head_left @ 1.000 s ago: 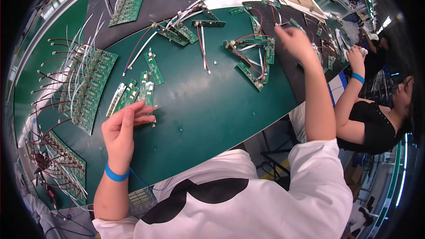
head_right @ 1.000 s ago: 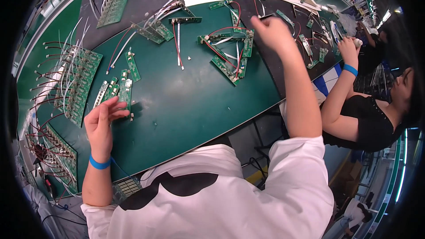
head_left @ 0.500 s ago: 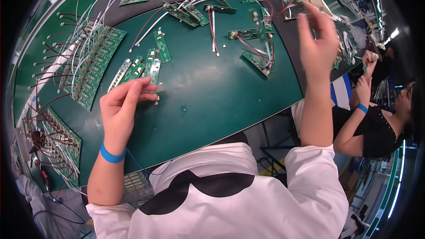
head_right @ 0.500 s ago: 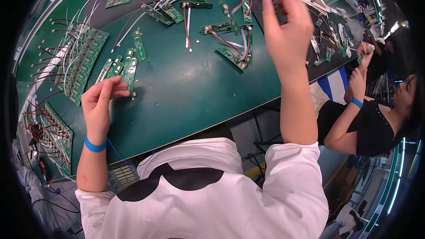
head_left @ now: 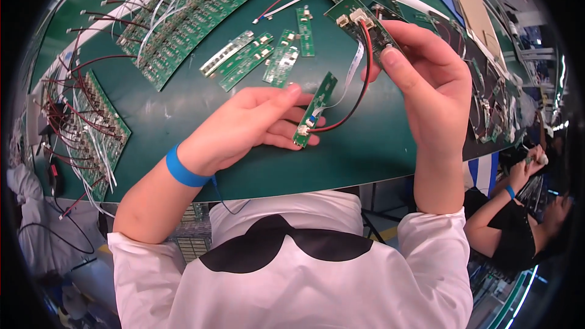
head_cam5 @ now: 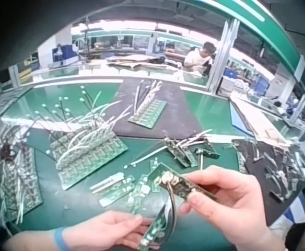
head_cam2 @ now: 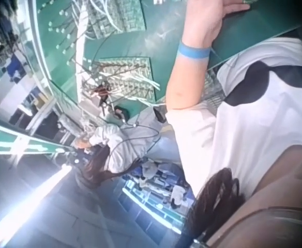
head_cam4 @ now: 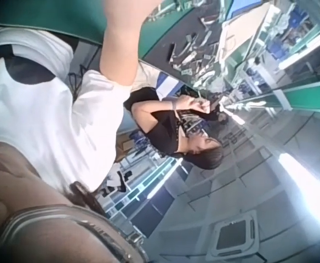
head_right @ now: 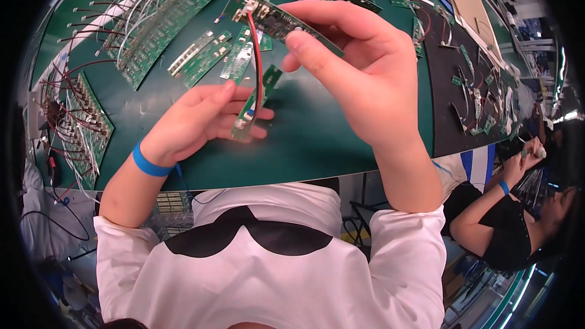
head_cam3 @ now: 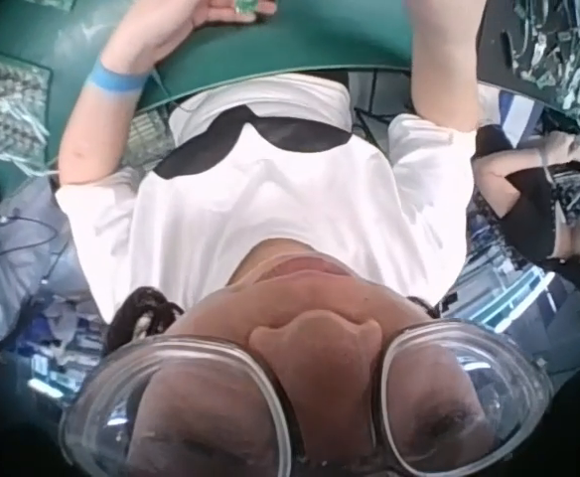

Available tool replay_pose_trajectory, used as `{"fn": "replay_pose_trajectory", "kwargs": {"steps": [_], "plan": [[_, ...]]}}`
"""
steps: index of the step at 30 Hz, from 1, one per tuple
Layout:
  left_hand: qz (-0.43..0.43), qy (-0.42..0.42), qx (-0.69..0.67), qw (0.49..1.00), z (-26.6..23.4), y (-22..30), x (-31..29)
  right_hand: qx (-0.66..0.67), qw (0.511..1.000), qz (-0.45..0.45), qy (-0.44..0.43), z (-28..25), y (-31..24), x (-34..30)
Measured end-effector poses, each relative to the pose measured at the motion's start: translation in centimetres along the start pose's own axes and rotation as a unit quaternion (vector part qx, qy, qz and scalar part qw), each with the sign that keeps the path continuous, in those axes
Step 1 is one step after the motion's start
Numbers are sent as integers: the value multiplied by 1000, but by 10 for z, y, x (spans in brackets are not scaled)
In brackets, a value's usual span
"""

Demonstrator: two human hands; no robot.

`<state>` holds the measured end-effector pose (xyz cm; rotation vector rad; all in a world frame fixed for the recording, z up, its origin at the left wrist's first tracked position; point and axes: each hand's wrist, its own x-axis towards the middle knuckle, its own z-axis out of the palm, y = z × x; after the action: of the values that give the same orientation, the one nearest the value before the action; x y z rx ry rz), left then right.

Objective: The person assembles small electronic components by connecting wires to circuit boards by hand.

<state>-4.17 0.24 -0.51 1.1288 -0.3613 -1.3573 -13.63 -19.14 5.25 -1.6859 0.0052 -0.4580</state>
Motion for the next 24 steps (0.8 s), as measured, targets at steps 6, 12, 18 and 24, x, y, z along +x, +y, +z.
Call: {"fn": "replay_pose_trajectory", "kwargs": {"steps": [6, 12, 18, 24], "plan": [[-12, -68, -95, 993, -12, 1, 0, 170, 981, 5, -89, 3, 28, 9], [19, -24, -41, 999, -8, 0, -1, 240, 967, 19, -85, 8, 38, 7], [143, 117, 33, 982, -18, 1, 0, 84, 967, 180, -161, 8, 25, 8], [19, -58, -55, 997, -25, 7, -3, 81, 945, 239, -207, 14, 13, 13]]}}
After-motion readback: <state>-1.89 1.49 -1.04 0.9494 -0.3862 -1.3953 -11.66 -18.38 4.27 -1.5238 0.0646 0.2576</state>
